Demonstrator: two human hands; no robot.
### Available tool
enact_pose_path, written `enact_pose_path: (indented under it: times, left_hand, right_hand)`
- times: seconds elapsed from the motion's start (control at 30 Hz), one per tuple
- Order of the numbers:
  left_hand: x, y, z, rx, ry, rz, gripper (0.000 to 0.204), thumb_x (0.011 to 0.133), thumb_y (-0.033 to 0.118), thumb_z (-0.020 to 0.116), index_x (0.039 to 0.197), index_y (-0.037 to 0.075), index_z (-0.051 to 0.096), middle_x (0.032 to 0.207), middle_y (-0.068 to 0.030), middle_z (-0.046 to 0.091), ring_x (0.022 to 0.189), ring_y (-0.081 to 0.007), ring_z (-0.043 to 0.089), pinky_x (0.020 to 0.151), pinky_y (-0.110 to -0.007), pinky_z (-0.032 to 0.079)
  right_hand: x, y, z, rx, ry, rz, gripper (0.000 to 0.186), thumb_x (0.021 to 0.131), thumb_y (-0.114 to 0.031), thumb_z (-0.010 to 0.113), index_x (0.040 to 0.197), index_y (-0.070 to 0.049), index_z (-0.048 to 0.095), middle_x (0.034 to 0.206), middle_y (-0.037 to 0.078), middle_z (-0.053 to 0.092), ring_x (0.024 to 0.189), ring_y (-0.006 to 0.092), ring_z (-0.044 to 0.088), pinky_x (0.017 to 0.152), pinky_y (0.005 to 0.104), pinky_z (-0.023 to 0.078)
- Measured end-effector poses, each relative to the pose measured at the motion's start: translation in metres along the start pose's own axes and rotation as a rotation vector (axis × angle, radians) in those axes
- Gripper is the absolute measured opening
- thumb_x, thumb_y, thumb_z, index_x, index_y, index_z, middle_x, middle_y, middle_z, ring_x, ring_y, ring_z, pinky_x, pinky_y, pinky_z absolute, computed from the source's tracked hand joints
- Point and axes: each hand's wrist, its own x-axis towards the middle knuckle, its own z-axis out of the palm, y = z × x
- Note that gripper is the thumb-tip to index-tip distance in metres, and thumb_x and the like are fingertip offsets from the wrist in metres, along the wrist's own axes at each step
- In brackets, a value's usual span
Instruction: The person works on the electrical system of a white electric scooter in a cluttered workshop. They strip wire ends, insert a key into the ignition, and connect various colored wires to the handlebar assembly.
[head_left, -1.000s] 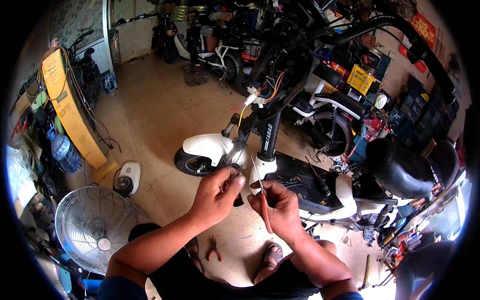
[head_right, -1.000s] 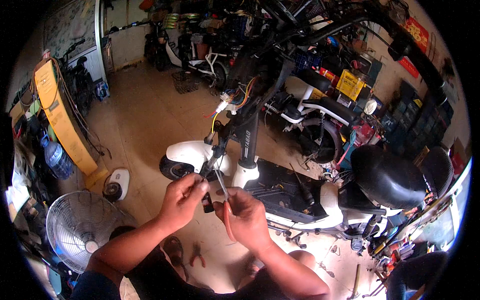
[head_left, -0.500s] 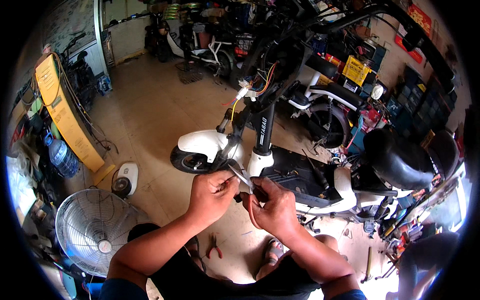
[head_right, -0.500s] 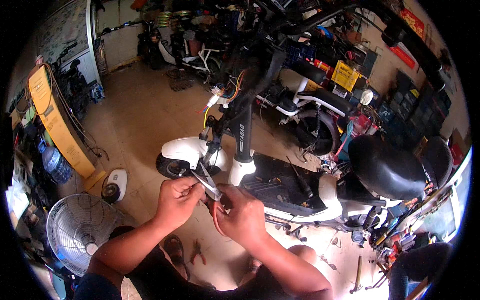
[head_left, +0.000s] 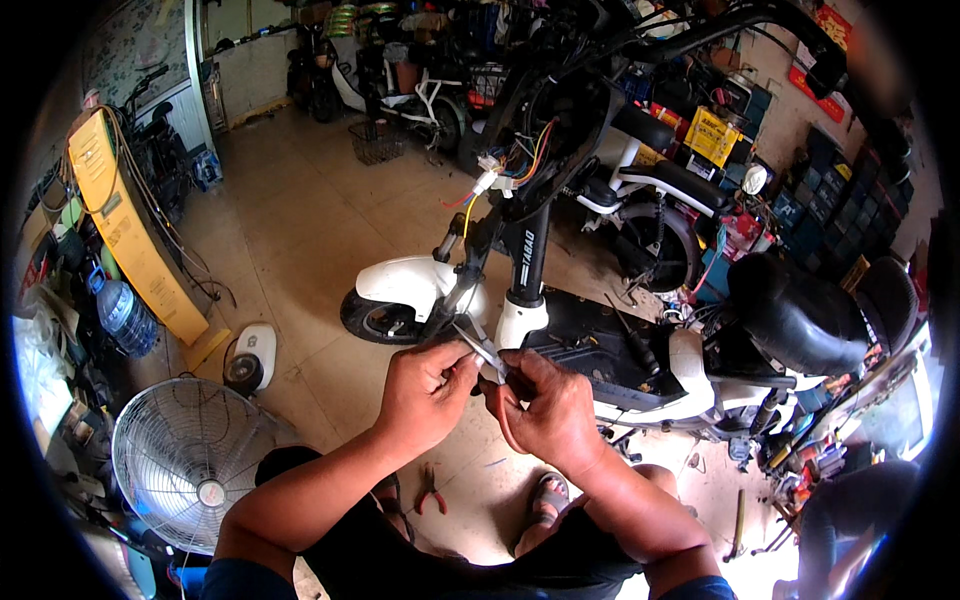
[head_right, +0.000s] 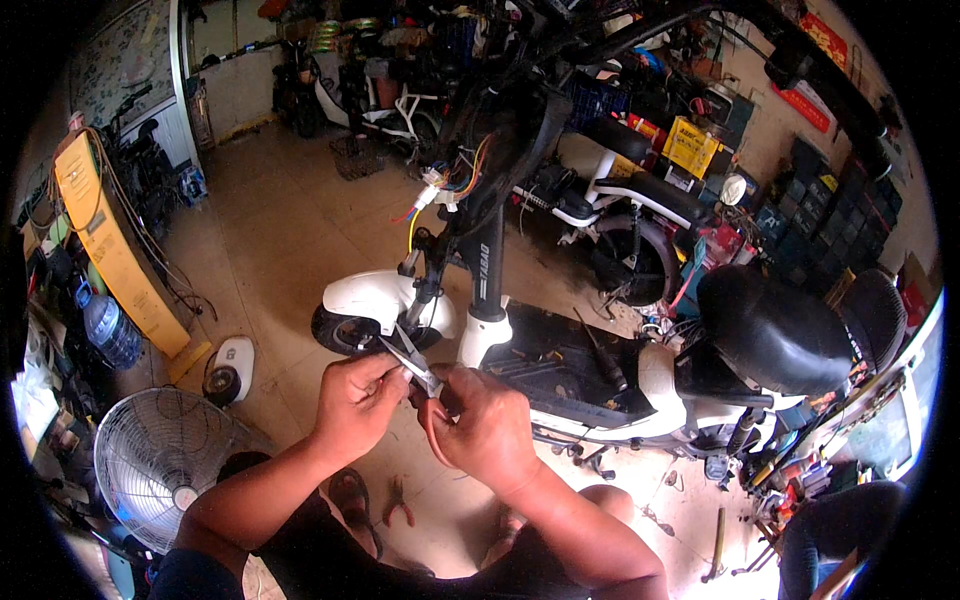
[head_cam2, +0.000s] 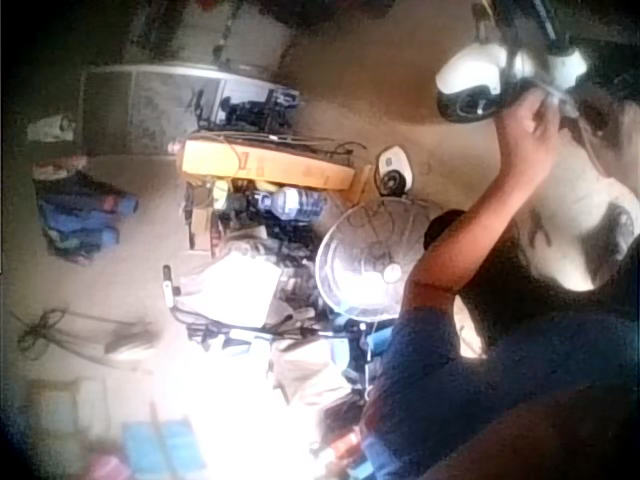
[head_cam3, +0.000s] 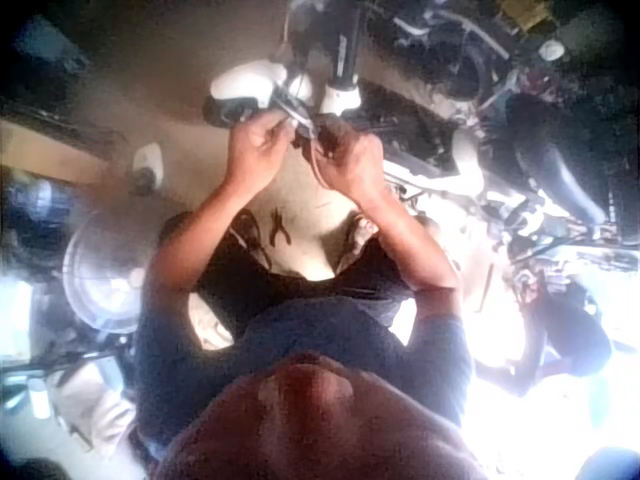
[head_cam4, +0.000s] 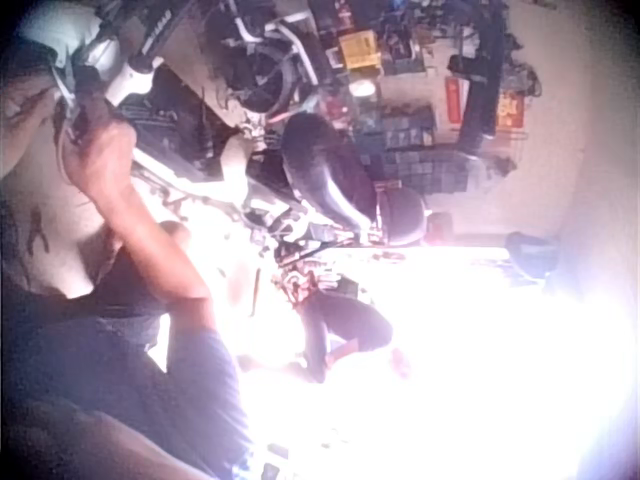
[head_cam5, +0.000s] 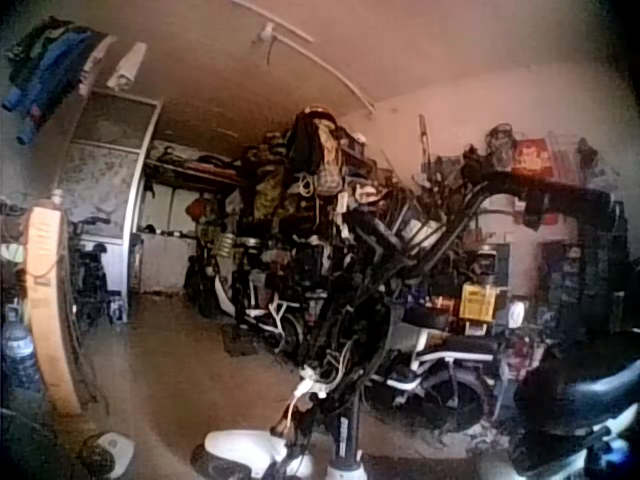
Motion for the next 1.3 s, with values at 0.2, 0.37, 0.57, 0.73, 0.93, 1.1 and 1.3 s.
enact_pose_path:
  times: [0.2, 0.37, 0.57, 0.73, 0.93, 1.1, 1.3]
  left_hand:
    - [0.001, -0.001, 0.000, 0.064, 0.015, 0.046, 0.010, 0.103, 0.005, 0.063, 0.102, -0.003, 0.069, 0.080, -0.0126, 0.066, 0.068, -0.0171, 0.061, 0.063, -0.033, 0.049]
    - [0.002, 0.005, -0.001, 0.088, -0.011, 0.062, 0.014, 0.105, 0.008, 0.062, 0.106, -0.003, 0.072, 0.085, -0.0059, 0.073, 0.079, -0.0101, 0.064, 0.072, -0.029, 0.053]
    - [0.006, 0.017, -0.003, 0.107, -0.089, 0.136, 0.012, 0.102, 0.012, 0.071, 0.101, 0.000, 0.070, 0.087, -0.0035, 0.071, 0.080, -0.0078, 0.062, 0.073, -0.027, 0.051]
    - [0.004, 0.004, 0.002, -0.034, -0.068, 0.034, 0.022, 0.097, 0.018, 0.080, 0.094, 0.000, 0.067, 0.080, -0.0013, 0.067, 0.073, -0.0063, 0.058, 0.066, -0.026, 0.048]
    - [0.004, 0.006, -0.001, 0.046, -0.073, 0.089, 0.022, 0.099, 0.015, 0.079, 0.089, 0.000, 0.066, 0.074, 0.0006, 0.064, 0.070, -0.0049, 0.054, 0.062, -0.026, 0.046]
    - [0.002, 0.004, 0.001, 0.016, -0.060, 0.035, 0.023, 0.099, 0.015, 0.079, 0.086, 0.001, 0.065, 0.073, 0.0016, 0.064, 0.067, -0.0038, 0.051, 0.060, -0.025, 0.043]
    - [0.002, 0.006, -0.001, 0.031, -0.055, 0.036, 0.026, 0.099, 0.016, 0.079, 0.083, 0.001, 0.064, 0.068, 0.0029, 0.061, 0.064, -0.0030, 0.049, 0.056, -0.025, 0.041]
  right_hand:
    - [0.002, -0.002, -0.005, -0.001, -0.030, 0.010, 0.027, 0.086, -0.016, 0.078, 0.109, -0.003, 0.075, 0.077, 0.018, 0.071, 0.068, 0.0377, 0.072, 0.062, 0.0437, 0.057]
    - [0.000, -0.001, -0.005, 0.048, -0.040, 0.043, 0.028, 0.086, -0.016, 0.078, 0.109, -0.002, 0.075, 0.077, 0.019, 0.071, 0.066, 0.0378, 0.072, 0.061, 0.0430, 0.057]
    - [-0.004, 0.002, -0.002, 0.181, -0.042, 0.099, 0.027, 0.086, -0.015, 0.077, 0.110, -0.002, 0.075, 0.076, 0.020, 0.071, 0.064, 0.0369, 0.072, 0.060, 0.0420, 0.057]
    - [-0.006, 0.002, 0.001, 0.231, -0.065, 0.109, 0.025, 0.088, -0.015, 0.077, 0.109, -0.002, 0.074, 0.073, 0.019, 0.070, 0.062, 0.0288, 0.072, 0.061, 0.0376, 0.056]
    - [-0.010, 0.001, 0.007, 0.357, -0.080, 0.193, 0.021, 0.091, -0.013, 0.077, 0.108, 0.000, 0.073, 0.074, 0.015, 0.073, 0.064, 0.0134, 0.069, 0.063, 0.0321, 0.056]
    - [-0.011, 0.000, 0.009, 0.413, -0.084, 0.190, 0.020, 0.092, -0.010, 0.077, 0.108, 0.001, 0.072, 0.080, 0.015, 0.076, 0.073, 0.0094, 0.071, 0.066, 0.0308, 0.057]
    - [-0.010, -0.005, 0.006, 0.419, -0.096, 0.209, 0.021, 0.092, -0.007, 0.077, 0.110, 0.003, 0.072, 0.085, 0.015, 0.078, 0.079, 0.0085, 0.071, 0.070, 0.0292, 0.058]
